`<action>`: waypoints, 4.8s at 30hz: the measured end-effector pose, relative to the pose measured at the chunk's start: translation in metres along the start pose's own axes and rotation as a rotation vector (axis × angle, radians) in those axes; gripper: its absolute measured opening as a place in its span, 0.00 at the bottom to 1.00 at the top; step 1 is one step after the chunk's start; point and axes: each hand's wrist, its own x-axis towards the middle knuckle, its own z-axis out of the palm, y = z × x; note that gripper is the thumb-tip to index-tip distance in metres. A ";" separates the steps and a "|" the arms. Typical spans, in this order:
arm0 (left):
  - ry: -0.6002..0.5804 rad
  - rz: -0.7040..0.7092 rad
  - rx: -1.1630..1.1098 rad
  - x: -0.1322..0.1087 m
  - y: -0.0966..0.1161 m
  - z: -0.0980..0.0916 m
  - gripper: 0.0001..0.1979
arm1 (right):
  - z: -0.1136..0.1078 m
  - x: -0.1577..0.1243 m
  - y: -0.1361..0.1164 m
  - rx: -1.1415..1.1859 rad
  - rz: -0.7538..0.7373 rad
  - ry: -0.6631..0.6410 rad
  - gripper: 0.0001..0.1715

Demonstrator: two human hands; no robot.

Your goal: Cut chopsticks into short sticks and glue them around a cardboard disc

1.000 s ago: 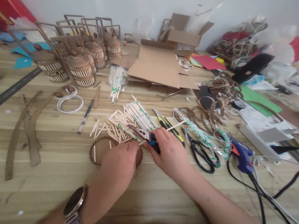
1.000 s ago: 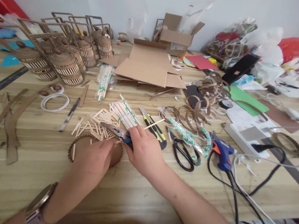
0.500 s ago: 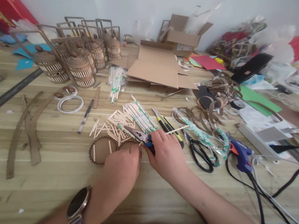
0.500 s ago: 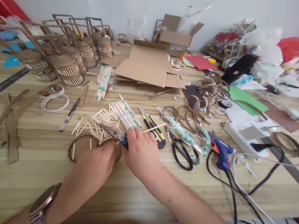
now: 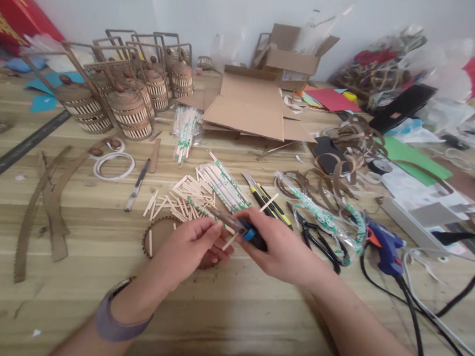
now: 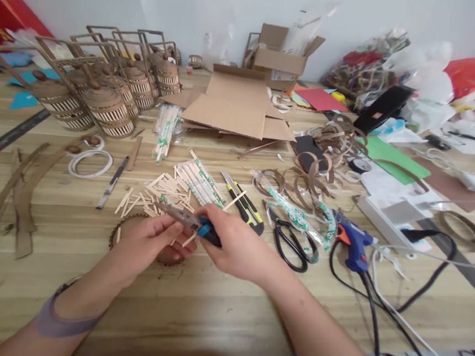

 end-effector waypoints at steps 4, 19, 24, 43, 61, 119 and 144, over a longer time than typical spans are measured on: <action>-0.040 0.018 0.036 0.001 -0.007 0.002 0.14 | 0.011 0.000 -0.001 0.025 -0.023 -0.015 0.31; -0.106 -0.034 -0.039 -0.001 -0.005 0.002 0.16 | 0.018 0.001 0.004 0.037 -0.185 0.101 0.32; -0.014 -0.023 -0.263 0.002 -0.002 0.003 0.16 | 0.030 0.000 0.000 -0.043 -0.124 0.268 0.34; -0.001 0.015 -0.275 -0.003 -0.001 0.006 0.20 | 0.001 -0.018 -0.014 0.198 0.277 -0.006 0.18; -0.257 -0.008 -0.091 -0.008 -0.005 0.014 0.21 | -0.021 -0.019 -0.017 0.679 0.701 -0.408 0.08; -0.227 0.014 0.012 -0.012 0.000 0.014 0.20 | -0.004 -0.018 -0.010 0.639 0.616 -0.401 0.06; 0.198 0.235 0.971 -0.013 0.004 0.011 0.10 | 0.011 -0.002 -0.003 -0.414 -0.023 0.206 0.09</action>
